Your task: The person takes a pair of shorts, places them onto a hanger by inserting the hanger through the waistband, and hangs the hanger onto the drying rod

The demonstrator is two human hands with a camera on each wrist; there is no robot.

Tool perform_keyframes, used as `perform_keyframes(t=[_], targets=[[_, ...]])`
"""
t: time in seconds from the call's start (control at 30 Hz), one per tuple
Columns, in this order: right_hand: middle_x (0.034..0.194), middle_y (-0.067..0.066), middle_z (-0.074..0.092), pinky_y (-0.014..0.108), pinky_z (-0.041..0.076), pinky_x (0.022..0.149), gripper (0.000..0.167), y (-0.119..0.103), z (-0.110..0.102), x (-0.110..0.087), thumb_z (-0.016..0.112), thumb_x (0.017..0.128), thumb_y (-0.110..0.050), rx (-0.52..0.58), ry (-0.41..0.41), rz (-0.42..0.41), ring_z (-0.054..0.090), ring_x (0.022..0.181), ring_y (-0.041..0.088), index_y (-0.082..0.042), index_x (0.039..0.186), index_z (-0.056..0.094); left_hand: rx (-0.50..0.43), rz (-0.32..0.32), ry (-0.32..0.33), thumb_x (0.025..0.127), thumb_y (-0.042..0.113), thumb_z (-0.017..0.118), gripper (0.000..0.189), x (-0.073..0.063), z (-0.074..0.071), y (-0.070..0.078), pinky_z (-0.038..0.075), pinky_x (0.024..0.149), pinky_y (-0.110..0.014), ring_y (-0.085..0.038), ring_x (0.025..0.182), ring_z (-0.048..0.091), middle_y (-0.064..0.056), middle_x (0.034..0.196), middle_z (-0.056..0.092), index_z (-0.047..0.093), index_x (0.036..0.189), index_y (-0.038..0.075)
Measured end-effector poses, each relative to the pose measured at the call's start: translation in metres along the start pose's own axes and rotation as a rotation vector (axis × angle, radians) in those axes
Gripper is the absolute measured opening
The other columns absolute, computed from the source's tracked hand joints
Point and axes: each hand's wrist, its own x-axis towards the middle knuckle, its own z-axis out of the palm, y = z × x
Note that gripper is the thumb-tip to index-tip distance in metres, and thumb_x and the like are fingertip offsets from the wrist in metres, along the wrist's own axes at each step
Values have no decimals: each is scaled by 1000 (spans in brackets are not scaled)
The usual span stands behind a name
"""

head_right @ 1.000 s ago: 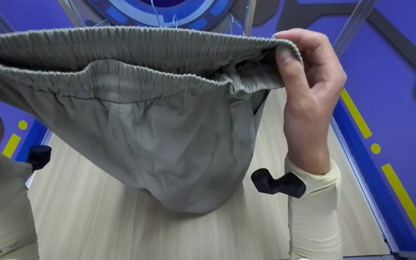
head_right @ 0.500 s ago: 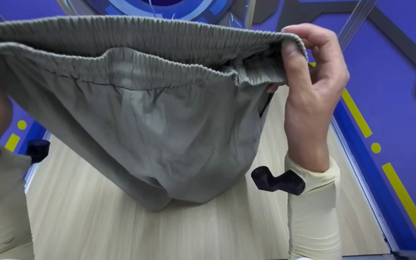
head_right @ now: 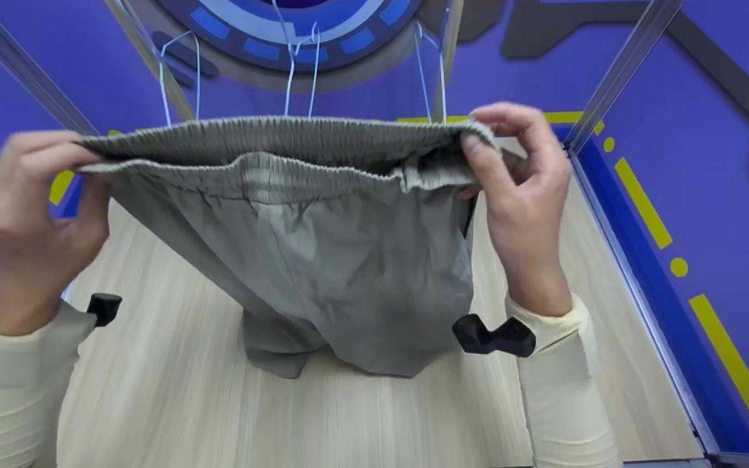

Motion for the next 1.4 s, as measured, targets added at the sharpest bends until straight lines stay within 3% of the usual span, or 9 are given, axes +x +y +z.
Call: perform_keyframes(t=[0.37, 0.57, 0.73, 0.9, 1.1, 1.23, 1.4], targets=[[91, 15, 66, 26, 53, 50, 22, 35, -35, -30, 62, 88, 5, -215, -133, 297, 64, 59, 18, 16, 107, 58, 20, -54, -227, 87, -4, 64, 12, -64, 9, -20, 54, 70, -37, -24, 81, 65, -12, 94, 65, 62, 98, 1], [93, 12, 66, 27, 53, 52, 22, 57, -47, -50, 62, 89, 2, -300, -178, 415, 65, 61, 16, 13, 108, 59, 51, -100, -327, 87, -4, 64, 14, -88, 7, -32, 53, 71, -40, -23, 82, 66, -8, 94, 66, 62, 98, 3], [92, 7, 66, 27, 54, 53, 22, 75, -62, -61, 63, 91, -2, -387, -193, 514, 66, 66, 13, 9, 109, 61, 17, -135, -407, 87, -5, 64, 13, -109, 11, -36, 54, 73, -36, -21, 83, 65, -8, 94, 66, 62, 98, 2], [91, 2, 66, 27, 55, 55, 17, 99, -80, -68, 64, 92, -9, -417, -200, 618, 66, 70, 11, 0, 107, 63, -7, -169, -489, 85, -3, 67, 16, -134, 21, -41, 54, 73, -33, -18, 83, 65, -6, 94, 65, 62, 98, 5], [86, -3, 65, 25, 55, 56, 7, 134, -99, -77, 64, 93, -17, -413, -185, 744, 65, 67, 11, -15, 100, 65, 27, -200, -561, 81, 0, 73, 20, -165, 37, -51, 54, 70, -30, -16, 81, 65, -2, 90, 66, 64, 95, 10], [84, -3, 64, 25, 55, 56, 7, 149, -106, -83, 64, 94, -23, -409, -158, 808, 60, 65, 10, -17, 97, 65, 9, -247, -607, 82, 2, 73, 19, -183, 49, -56, 55, 70, -28, -15, 82, 66, -1, 92, 66, 65, 96, 11], [84, -3, 61, 25, 54, 55, 10, 157, -108, -89, 63, 94, -25, -401, -139, 830, 58, 65, 8, -16, 97, 65, -9, -306, -666, 84, 3, 71, 17, -197, 60, -60, 54, 70, -28, -15, 82, 65, -1, 96, 64, 64, 98, 11]])
